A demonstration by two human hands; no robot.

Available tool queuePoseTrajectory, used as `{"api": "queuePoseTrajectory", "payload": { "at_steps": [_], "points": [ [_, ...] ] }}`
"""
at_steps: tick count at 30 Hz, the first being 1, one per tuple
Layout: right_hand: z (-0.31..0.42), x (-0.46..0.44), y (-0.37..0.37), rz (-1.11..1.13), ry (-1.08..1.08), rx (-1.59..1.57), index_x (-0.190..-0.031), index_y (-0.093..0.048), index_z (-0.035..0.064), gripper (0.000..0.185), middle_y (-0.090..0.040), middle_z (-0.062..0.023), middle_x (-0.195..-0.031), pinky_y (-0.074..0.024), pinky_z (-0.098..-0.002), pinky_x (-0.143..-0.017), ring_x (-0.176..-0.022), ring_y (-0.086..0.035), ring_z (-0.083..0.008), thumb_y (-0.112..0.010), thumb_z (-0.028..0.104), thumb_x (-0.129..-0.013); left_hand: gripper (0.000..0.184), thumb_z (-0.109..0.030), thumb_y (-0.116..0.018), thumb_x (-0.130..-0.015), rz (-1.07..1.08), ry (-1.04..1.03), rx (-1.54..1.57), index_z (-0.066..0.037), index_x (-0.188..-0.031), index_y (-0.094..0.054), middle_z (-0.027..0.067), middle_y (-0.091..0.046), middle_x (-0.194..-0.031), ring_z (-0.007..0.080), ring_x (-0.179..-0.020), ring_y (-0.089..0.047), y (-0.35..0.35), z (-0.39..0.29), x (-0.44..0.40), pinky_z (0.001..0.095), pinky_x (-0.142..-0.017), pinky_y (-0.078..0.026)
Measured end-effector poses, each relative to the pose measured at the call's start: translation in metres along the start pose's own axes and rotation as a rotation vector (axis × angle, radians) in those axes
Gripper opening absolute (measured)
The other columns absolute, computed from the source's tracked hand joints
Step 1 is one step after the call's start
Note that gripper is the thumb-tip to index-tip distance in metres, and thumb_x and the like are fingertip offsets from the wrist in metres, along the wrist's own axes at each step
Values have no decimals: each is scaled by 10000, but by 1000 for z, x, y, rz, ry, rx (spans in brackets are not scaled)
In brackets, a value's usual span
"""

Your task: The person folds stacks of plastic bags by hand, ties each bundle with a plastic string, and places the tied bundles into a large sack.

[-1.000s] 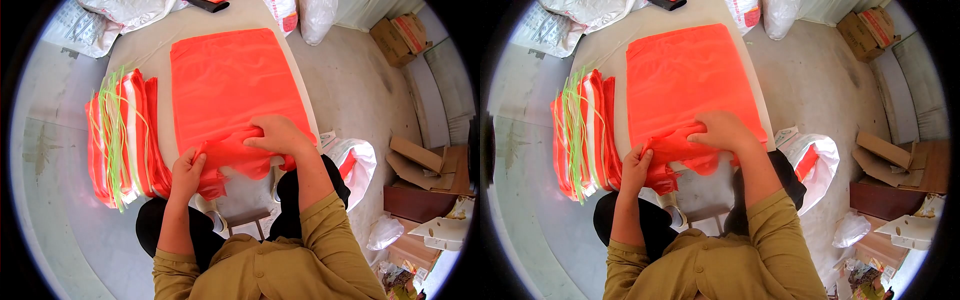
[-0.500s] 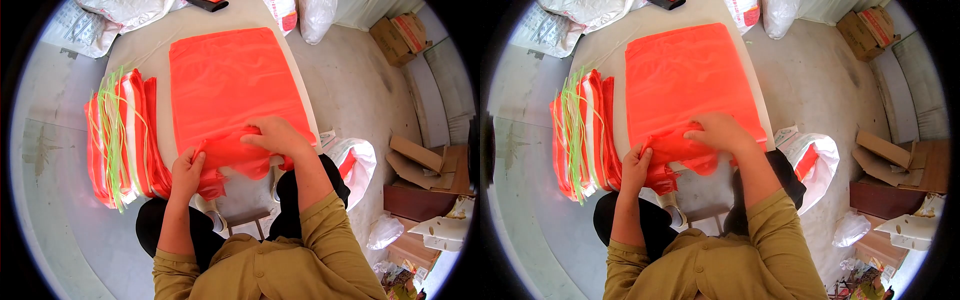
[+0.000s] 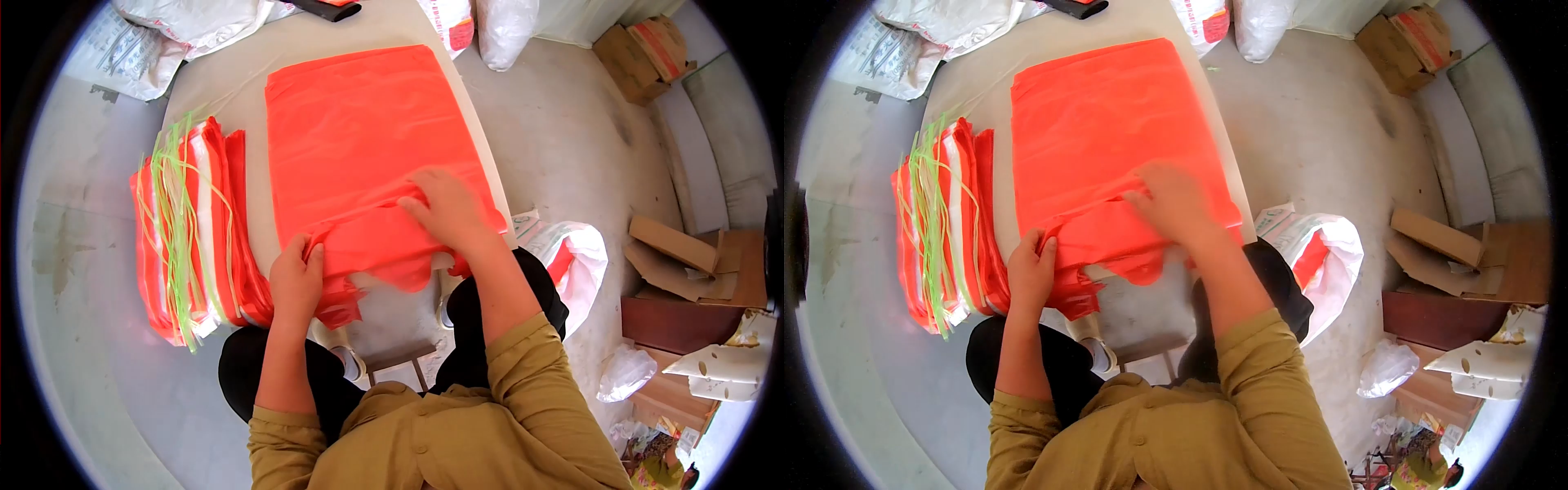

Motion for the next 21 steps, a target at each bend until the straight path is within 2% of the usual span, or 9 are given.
{"api": "queuePoseTrajectory", "payload": {
  "at_steps": [2,5,9,12,15,18,21],
  "points": [
    [-25,10,12,-58,-74,-21,-1191,-669,29,386,-696,-173,-1164,-525,-434,-932,-1092,-652,-364,-697,305,-923,251,-216,-627,-995,2,-4,-13,-6,-1130,-652,252,-700,-960,450,-922,-664,-1,4,0,474,-777,-523],
    [-42,29,48,135,-269,-50,-1221,-658,22,401,-697,-171,-1217,-523,-414,-944,-1116,-660,-348,-696,286,-922,249,-215,-612,-1004,5,15,-33,-4,-1131,-648,254,-700,-960,453,-927,-664,0,6,-1,480,-778,-522],
    [-57,41,60,203,-389,-142,-1207,-656,16,392,-722,-159,-1132,-523,-385,-921,-1058,-678,-308,-714,273,-917,244,-212,-603,-1010,19,29,-15,0,-1121,-646,259,-697,-970,454,-934,-663,-2,7,-3,479,-785,-521],
    [-70,43,52,213,-345,-183,-1194,-660,23,377,-725,-159,-1080,-523,-378,-906,-1023,-683,-297,-712,278,-921,239,-208,-597,-1013,9,18,-26,3,-1117,-643,260,-697,-984,452,-940,-664,-4,8,-4,479,-789,-521],
    [-72,37,42,144,-325,-161,-1183,-661,37,370,-728,-157,-1094,-527,-393,-892,-1034,-688,-310,-720,293,-922,239,-210,-591,-1017,-5,1,-25,-1,-1125,-633,252,-704,-995,449,-942,-668,-5,9,-4,482,-792,-523],
    [-61,32,36,147,-371,12,-1180,-650,54,359,-730,-149,-1113,-530,-410,-876,-1055,-684,-327,-717,305,-933,241,-223,-588,-1020,-6,16,-49,-13,-1137,-610,243,-712,-999,447,-940,-672,-5,9,-4,488,-789,-525],
    [-55,30,37,157,-399,51,-1179,-655,96,372,-724,-134,-1114,-533,-446,-892,-1073,-669,-350,-696,371,-932,247,-245,-593,-1019,7,49,-162,-34,-1148,-588,231,-719,-1008,437,-945,-680,-2,1,-3,491,-786,-530]
  ]
}}
Point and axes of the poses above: each hand's wrist, its own x-axis away from the middle knuckle, its own y-axis out of the back of the hand, z = x × y, the point moved 1 cm from there along -x, towards the middle knuckle
